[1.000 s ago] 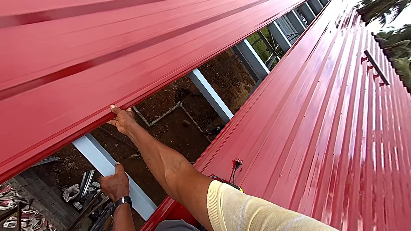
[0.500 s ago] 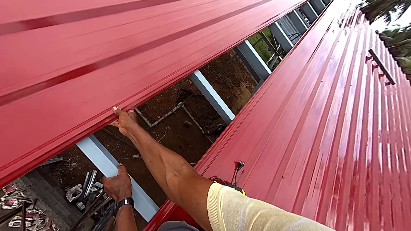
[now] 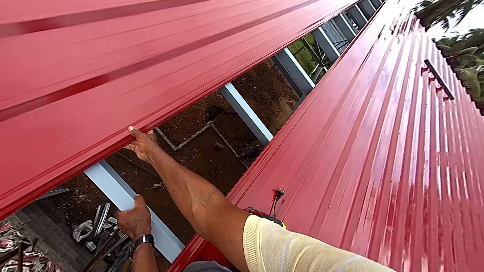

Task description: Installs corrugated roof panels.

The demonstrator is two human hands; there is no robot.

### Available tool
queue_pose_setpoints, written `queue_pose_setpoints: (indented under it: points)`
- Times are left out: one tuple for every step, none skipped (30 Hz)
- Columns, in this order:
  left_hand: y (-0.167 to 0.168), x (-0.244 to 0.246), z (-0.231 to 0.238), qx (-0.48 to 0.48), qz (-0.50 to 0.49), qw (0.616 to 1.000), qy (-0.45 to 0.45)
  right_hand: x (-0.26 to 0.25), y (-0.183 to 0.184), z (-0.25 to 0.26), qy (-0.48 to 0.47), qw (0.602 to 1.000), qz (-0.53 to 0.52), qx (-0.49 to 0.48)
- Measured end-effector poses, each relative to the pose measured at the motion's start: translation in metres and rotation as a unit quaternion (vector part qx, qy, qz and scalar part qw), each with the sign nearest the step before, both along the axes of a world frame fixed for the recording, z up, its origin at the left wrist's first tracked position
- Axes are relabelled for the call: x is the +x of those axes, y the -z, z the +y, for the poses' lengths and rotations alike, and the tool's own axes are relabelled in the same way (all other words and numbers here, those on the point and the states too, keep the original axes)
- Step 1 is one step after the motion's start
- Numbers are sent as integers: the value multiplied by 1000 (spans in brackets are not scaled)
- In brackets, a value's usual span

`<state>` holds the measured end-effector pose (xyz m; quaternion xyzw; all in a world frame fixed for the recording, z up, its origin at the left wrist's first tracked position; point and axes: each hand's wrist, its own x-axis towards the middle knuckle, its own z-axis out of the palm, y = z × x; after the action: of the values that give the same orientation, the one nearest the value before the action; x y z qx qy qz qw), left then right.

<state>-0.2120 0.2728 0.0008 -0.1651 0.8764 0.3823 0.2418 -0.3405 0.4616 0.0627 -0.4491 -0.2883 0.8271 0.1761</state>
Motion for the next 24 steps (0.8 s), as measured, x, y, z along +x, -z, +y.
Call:
queue_pose_setpoints:
  points:
    - [0, 0, 0, -1, -2, 1000, 1, 0, 1, 0, 1, 1000, 0, -2]
    - [-1, 0, 0, 0, -3, 1000, 2, 0, 1, 0, 1, 1000, 0, -3]
    - [-2, 0, 0, 1, -5, 1000, 2, 0, 1, 0, -1, 1000, 0, -4]
    - [-2, 0, 1, 0, -5, 1000, 3, 1, 1, 1, -4, 1000, -1, -4]
    - [-3, 0, 1, 0, -5, 1000, 3, 1, 0, 1, -10, 1000, -1, -4]
    - [-4, 0, 1, 1, -5, 1000, 2, 2, 1, 1, -13, 1000, -1, -4]
    - [-4, 0, 1, 2, -3, 1000, 1, 2, 1, 0, -16, 1000, 1, -5]
    - [-4, 0, 1, 3, -2, 1000, 1, 2, 1, 0, -15, 1000, 3, -5]
    - [-4, 0, 1, 3, -2, 1000, 1, 2, 1, 0, -12, 1000, 4, -6]
    - [-3, 0, 1, 1, -2, 1000, 2, 2, 1, 0, -9, 1000, 6, -9]
    - [-3, 0, 0, -1, -1, 1000, 3, 2, 2, 0, -4, 1000, 7, -12]
    - [-3, -1, 1, -1, -2, 1000, 3, 1, 3, 0, 0, 1000, 9, -13]
    - [-3, -1, 1, 0, -2, 1000, 3, 0, 4, 0, 0, 1000, 9, -10]
    - [-4, -1, 1, 2, -2, 1000, 2, 0, 4, 0, 0, 1000, 8, -6]
    - [-4, -1, 1, 6, -2, 1000, 2, 0, 3, 0, 1, 1000, 4, -3]
    - [-5, -1, 1, 7, -2, 1000, 3, 1, 0, -1, -2, 1000, 2, 0]
    - [-6, -1, 1, 7, -3, 1000, 4, 2, -3, -1, -8, 1000, -1, 4]
    - [-6, 0, 1, 6, -3, 1000, 4, 3, -5, -1, -11, 1000, -2, 4]
    - [-5, 0, 1, 5, -3, 1000, 3, 4, -4, 0, -12, 1000, 1, 0]
    - [-4, 0, 1, 4, -2, 1000, 3, 4, -3, 0, -12, 1000, 5, -4]
    - [-3, 0, 1, 2, -2, 1000, 3, 4, -2, 1, -12, 1000, 7, -7]
    - [-3, 0, 1, 1, -3, 1000, 3, 5, -1, 2, -14, 1000, 10, -9]
    - [-3, 0, 1, -1, -4, 1000, 4, 5, -1, 2, -16, 1000, 13, -9]
    - [-3, 0, 1, -1, -3, 1000, 3, 4, 0, 3, -17, 1000, 14, -9]
